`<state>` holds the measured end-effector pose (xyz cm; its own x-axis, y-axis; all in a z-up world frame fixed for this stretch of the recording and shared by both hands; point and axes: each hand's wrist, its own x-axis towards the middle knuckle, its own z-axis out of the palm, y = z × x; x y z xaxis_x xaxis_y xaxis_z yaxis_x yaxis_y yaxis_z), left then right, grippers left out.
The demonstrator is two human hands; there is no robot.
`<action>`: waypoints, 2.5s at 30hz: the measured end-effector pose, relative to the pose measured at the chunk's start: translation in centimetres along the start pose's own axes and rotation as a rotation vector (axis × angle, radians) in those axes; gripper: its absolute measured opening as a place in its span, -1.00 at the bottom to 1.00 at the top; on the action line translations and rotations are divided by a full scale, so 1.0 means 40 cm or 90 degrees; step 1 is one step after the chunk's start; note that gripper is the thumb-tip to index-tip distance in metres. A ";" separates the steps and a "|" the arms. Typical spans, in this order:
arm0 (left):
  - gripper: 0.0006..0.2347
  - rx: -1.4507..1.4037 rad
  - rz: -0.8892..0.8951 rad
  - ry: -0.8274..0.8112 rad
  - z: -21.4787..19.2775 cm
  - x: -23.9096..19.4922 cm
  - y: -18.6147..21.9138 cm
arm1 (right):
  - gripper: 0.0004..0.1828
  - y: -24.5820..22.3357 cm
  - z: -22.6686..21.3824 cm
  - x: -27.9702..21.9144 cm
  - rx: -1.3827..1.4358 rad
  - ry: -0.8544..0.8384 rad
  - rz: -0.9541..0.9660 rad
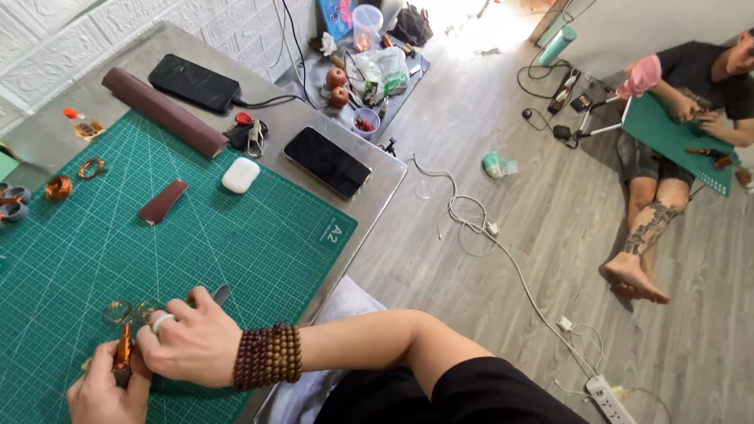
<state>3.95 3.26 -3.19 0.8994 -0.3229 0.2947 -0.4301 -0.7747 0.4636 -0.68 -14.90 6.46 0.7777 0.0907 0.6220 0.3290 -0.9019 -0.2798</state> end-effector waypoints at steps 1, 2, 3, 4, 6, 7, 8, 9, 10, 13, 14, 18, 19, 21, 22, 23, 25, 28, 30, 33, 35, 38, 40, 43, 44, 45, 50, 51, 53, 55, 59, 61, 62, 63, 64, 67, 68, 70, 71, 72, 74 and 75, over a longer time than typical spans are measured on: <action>-0.75 0.005 0.002 -0.003 -0.009 -0.003 0.006 | -0.64 -0.007 0.002 -0.004 0.004 0.003 0.004; -0.77 -0.002 -0.006 -0.007 -0.013 -0.001 0.014 | -0.64 -0.010 0.006 -0.004 -0.004 0.002 0.003; -0.80 -0.009 -0.014 -0.011 -0.019 0.001 0.020 | -0.64 -0.015 0.009 -0.003 -0.011 0.000 0.003; -0.80 -0.008 -0.013 -0.009 -0.022 0.006 0.024 | -0.64 -0.013 0.019 -0.001 -0.012 0.003 0.001; -0.77 0.012 -0.043 -0.072 -0.030 0.018 0.028 | -0.63 -0.013 0.041 0.006 -0.050 0.015 0.022; -0.77 0.014 -0.044 -0.072 -0.029 0.013 0.029 | -0.63 -0.016 0.037 0.004 -0.049 0.016 0.022; -0.75 0.007 -0.035 -0.060 -0.028 0.014 0.030 | -0.68 -0.016 0.034 0.007 -0.061 -0.011 0.032; -0.73 0.000 -0.027 -0.047 -0.026 0.017 0.030 | -0.70 -0.016 0.031 0.012 -0.073 -0.038 0.042; -0.73 0.002 -0.027 -0.050 -0.030 0.014 0.041 | -0.70 -0.008 0.031 0.016 -0.072 -0.037 0.045; -0.84 -0.009 -0.003 -0.011 -0.036 0.020 0.062 | -0.73 0.022 0.038 0.024 0.007 -0.283 0.101; -0.83 -0.010 -0.005 -0.025 -0.035 0.020 0.063 | -0.72 0.030 0.042 0.018 0.049 -0.303 0.106; -0.79 -0.067 -0.008 -0.038 -0.034 0.010 0.064 | -0.73 0.067 0.024 0.007 0.142 -0.244 -0.024; -0.79 -0.062 -0.032 -0.031 -0.049 0.062 0.110 | -0.73 0.108 -0.002 0.037 0.156 -0.258 -0.041; -0.86 -0.146 -0.003 -0.118 -0.119 0.059 0.173 | -0.81 0.119 -0.027 0.052 0.168 -0.215 -0.105; -0.86 -0.132 -0.062 -0.133 -0.128 0.044 0.178 | -0.81 0.112 -0.056 0.050 0.218 -0.253 -0.109; -0.85 -0.138 -0.005 -0.069 -0.133 0.033 0.177 | -0.76 0.113 -0.076 0.054 0.232 -0.263 -0.115; -0.84 -0.134 0.012 0.013 -0.116 0.025 0.175 | -0.70 0.137 -0.081 0.069 0.269 -0.299 -0.152; -0.84 -0.150 0.019 0.018 -0.128 0.018 0.189 | -0.67 0.146 -0.075 0.063 0.275 -0.349 -0.131; -0.85 -0.120 0.074 0.034 -0.141 0.030 0.196 | -0.57 0.160 -0.065 0.055 0.163 -0.291 -0.114; -0.85 -0.166 0.064 0.016 -0.162 0.046 0.206 | -0.60 0.152 -0.053 0.034 0.144 -0.247 -0.072; -0.85 -0.186 0.053 -0.007 -0.158 0.044 0.192 | -0.60 0.134 -0.051 0.038 0.176 -0.244 -0.046; -0.85 -0.201 0.042 -0.036 -0.164 0.036 0.188 | -0.63 0.125 -0.050 0.022 0.204 -0.235 -0.017; -0.86 -0.192 0.046 -0.044 -0.172 0.043 0.184 | -0.66 0.128 -0.044 0.019 0.202 -0.224 -0.013; -0.87 -0.223 0.044 -0.070 -0.174 0.044 0.184 | -0.66 0.127 -0.052 0.027 0.187 -0.242 -0.024; -0.87 -0.232 0.045 -0.078 -0.174 0.045 0.182 | -0.63 0.121 -0.057 0.042 0.201 -0.244 -0.042; -0.87 -0.240 0.045 -0.085 -0.173 0.046 0.179 | -0.59 0.115 -0.062 0.055 0.215 -0.246 -0.059; -0.88 -0.245 0.045 -0.094 -0.176 0.046 0.179 | -0.85 0.136 -0.080 0.099 0.290 -0.293 -0.039; -0.89 -0.241 0.048 -0.092 -0.178 0.048 0.181 | -0.92 0.141 -0.081 0.112 0.294 -0.307 -0.060; -0.90 -0.264 0.062 -0.112 -0.170 0.045 0.177 | -0.87 0.132 -0.084 0.136 0.314 -0.381 -0.064; -0.91 -0.281 0.085 -0.121 -0.168 0.051 0.171 | -0.80 0.127 -0.077 0.154 0.331 -0.445 -0.077; -0.87 -0.232 0.070 -0.123 -0.169 0.046 0.175 | -0.85 0.114 -0.070 0.152 0.338 -0.477 -0.045; -0.87 -0.239 0.070 -0.123 -0.169 0.045 0.174 | -0.88 0.104 -0.073 0.152 0.327 -0.462 -0.040; -0.86 -0.221 0.077 -0.120 -0.168 0.044 0.172 | -0.87 0.102 -0.074 0.152 0.311 -0.484 -0.026; -0.84 -0.202 0.084 -0.117 -0.167 0.043 0.172 | -0.86 0.099 -0.077 0.152 0.295 -0.506 -0.011; -0.84 -0.205 0.084 -0.122 -0.167 0.047 0.170 | -0.86 0.096 -0.076 0.160 0.295 -0.508 -0.006; -0.86 -0.249 0.087 -0.132 -0.171 0.042 0.176 | -0.90 0.084 -0.085 0.160 0.261 -0.545 -0.004; -0.86 -0.229 0.082 -0.133 -0.170 0.045 0.175 | -0.88 0.086 -0.082 0.158 0.234 -0.568 -0.004; -0.86 -0.200 0.083 -0.121 -0.171 0.049 0.174 | -0.86 0.086 -0.077 0.160 0.204 -0.581 -0.015; -0.87 -0.214 0.090 -0.117 -0.169 0.051 0.174 | -0.87 0.086 -0.074 0.162 0.201 -0.591 -0.024; -0.89 -0.234 0.090 -0.124 -0.169 0.043 0.178 | -0.88 0.083 -0.075 0.157 0.202 -0.610 -0.025; -0.90 -0.248 0.093 -0.126 -0.151 0.045 0.171 | -0.91 0.105 -0.054 0.160 0.234 -0.612 -0.049; -0.90 -0.266 0.095 -0.131 -0.142 0.041 0.175 | -0.91 0.116 -0.052 0.155 0.266 -0.616 -0.069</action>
<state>1.98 0.41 5.29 0.8039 -0.5475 0.2322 -0.5131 -0.4410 0.7364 4.56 -19.38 10.53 0.7680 0.6257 -0.1365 0.4376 -0.6683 -0.6016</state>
